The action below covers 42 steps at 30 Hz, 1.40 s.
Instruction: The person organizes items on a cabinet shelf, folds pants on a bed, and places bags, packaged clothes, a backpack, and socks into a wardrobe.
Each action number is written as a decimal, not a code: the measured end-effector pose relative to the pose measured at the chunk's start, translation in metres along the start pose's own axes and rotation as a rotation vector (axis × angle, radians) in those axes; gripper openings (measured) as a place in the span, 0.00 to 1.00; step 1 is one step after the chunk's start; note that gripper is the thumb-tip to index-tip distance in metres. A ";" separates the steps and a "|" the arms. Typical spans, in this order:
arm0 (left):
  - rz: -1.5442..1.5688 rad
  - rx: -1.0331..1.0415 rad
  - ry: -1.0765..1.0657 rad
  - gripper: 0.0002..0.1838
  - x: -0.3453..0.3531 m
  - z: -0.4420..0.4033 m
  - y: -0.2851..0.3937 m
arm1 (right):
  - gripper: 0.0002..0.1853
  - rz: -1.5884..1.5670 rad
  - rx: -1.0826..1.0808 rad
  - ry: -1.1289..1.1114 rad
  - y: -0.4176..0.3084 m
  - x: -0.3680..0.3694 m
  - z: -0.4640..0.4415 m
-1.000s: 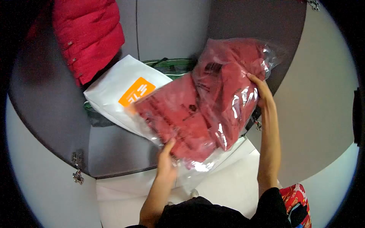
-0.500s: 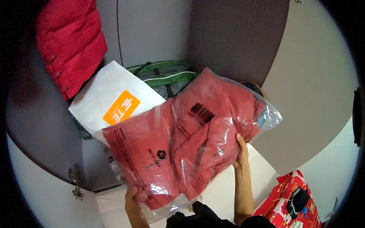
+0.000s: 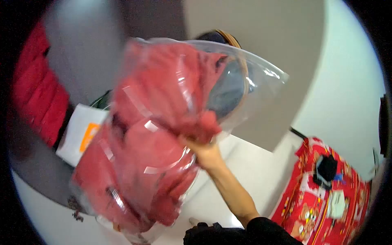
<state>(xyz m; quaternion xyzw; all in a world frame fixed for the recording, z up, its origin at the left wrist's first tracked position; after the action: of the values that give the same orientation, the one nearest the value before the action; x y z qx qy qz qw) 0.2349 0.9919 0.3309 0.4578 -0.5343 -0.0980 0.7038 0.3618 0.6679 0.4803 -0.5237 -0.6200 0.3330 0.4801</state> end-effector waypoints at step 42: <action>-0.964 -1.548 -1.359 0.28 0.012 0.641 -0.588 | 0.39 1.444 0.800 2.185 0.067 -0.552 0.936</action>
<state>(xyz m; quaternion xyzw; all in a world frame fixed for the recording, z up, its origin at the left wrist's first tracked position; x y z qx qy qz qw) -0.0930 0.3083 -0.0956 -0.0901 -0.3694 -0.8902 0.2510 -0.5051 0.2327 -0.0144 -0.5480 0.6171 0.0829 0.5586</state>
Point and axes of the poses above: each hand's wrist, its own z-axis away from the middle knuckle, its own x-axis out of the palm, y = z × x, the point moved 4 cm from there along -z, towards the middle knuckle, and after that the axes turned 5 degrees about z, right-handed, at the moved point
